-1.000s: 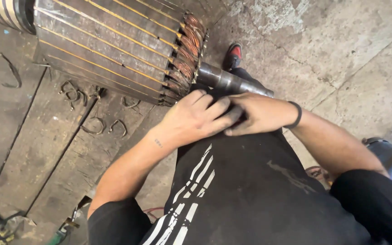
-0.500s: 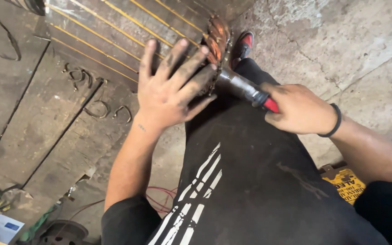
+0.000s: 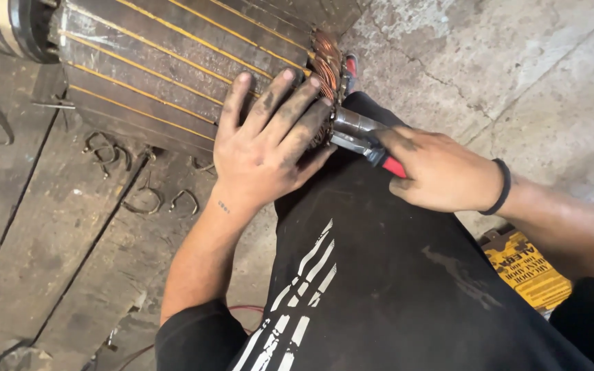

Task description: The person is stripping copper windings from a motor rotor using pliers and wire cutters at a repair bench.

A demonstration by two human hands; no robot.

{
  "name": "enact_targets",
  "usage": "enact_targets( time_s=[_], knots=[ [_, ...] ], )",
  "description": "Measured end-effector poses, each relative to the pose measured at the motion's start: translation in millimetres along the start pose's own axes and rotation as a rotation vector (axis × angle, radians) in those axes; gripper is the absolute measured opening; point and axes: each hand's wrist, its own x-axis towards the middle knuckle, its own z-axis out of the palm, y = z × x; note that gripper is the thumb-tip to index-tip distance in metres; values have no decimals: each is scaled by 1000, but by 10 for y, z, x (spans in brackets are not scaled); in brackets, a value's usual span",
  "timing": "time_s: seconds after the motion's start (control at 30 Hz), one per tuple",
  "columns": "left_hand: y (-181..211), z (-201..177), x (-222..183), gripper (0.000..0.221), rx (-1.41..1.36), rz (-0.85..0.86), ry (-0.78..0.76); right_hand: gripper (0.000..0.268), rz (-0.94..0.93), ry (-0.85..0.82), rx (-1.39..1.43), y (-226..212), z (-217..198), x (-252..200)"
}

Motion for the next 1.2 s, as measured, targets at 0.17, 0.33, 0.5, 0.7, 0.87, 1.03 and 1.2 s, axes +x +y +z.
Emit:
enact_targets(
  time_s=[0.17, 0.33, 0.5, 0.7, 0.87, 1.03, 1.2],
  knots=[
    [-19, -11, 5, 31, -5, 6, 36, 79, 18, 119, -160, -177, -85, -61],
    [-41, 27, -49, 28, -15, 11, 74, 65, 174, 26, -125, -353, -58, -31],
    [-56, 37, -114, 27, -36, 19, 90, 71, 315, -155, -162, -320, -115, 9],
    [-66, 47, -141, 27, -53, 31, 90, 48, 216, -310, -12, -144, -343, 177],
    [-59, 5, -113, 51, -153, 17, 93, 39, -77, -748, 1104, 370, -53, 291],
    [-92, -26, -128, 49, -153, -18, 152, 26, -70, -693, 1031, 597, -3, 461],
    [-93, -10, -135, 39, -189, 21, 178, 38, 44, -711, 751, 263, -237, 408]
  ],
)
